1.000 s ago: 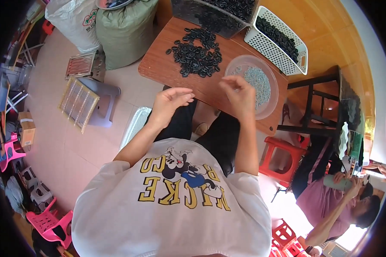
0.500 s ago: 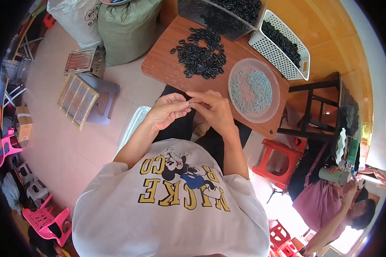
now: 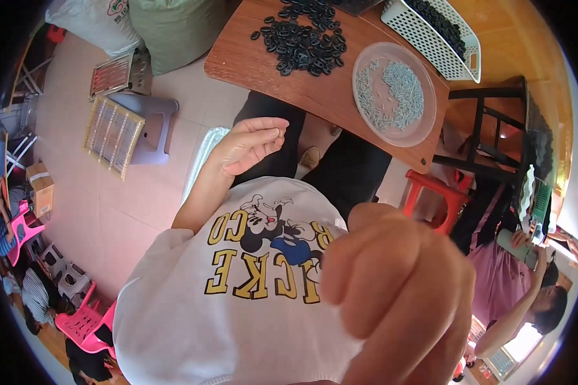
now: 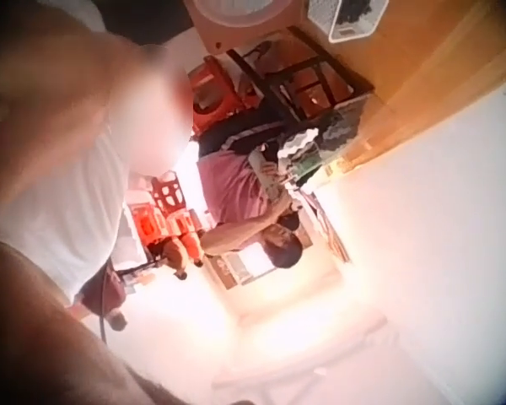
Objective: The person assembles plastic cord locks by taking plastic pieces from the table and inserting small pins from a dish into them by hand.
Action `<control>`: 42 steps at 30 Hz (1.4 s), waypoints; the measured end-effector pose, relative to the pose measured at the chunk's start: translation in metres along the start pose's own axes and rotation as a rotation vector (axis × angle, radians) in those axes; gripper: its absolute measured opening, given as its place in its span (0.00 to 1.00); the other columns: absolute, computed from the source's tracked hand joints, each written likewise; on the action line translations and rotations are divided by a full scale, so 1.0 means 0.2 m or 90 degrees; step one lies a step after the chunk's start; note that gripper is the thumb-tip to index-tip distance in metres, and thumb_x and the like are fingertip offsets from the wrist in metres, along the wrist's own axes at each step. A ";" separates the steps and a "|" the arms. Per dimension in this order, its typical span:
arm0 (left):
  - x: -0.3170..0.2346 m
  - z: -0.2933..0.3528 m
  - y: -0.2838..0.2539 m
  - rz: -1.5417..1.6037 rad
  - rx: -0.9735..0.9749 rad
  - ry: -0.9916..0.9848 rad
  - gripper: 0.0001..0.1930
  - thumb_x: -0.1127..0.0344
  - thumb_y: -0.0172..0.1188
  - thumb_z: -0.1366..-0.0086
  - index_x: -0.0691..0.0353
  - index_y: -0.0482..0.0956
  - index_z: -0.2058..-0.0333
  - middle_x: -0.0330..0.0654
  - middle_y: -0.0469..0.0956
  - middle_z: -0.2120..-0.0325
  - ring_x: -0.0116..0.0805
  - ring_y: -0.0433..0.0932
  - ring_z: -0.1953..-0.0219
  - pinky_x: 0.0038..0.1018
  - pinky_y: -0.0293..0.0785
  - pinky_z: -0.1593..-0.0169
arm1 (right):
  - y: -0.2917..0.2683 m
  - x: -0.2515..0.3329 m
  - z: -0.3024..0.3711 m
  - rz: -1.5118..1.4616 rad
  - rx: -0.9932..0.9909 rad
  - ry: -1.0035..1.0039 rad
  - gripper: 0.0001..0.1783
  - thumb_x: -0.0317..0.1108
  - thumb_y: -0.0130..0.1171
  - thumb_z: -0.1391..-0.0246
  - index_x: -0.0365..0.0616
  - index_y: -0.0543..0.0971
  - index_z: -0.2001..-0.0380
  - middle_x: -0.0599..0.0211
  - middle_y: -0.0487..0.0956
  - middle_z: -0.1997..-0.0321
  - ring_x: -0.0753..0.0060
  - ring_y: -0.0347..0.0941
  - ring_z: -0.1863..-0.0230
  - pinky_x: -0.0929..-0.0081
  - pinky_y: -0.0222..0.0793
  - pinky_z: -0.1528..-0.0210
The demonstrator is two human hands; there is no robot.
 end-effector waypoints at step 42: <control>-0.13 0.00 -0.06 0.017 -0.096 0.133 0.08 0.76 0.57 0.41 0.65 0.77 0.62 0.42 0.79 0.68 0.29 0.79 0.66 0.20 0.77 0.60 | -0.76 -0.82 0.03 0.755 -0.138 0.222 0.10 0.26 0.59 0.55 0.36 0.80 0.66 0.52 0.78 0.70 0.60 0.75 0.71 0.70 0.70 0.66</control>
Point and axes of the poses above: each hand's wrist, its own z-axis away from the middle knuckle, its own y-axis out of the palm, x = y × z, the point moved 5 cm from there along -z, towards the middle knuckle
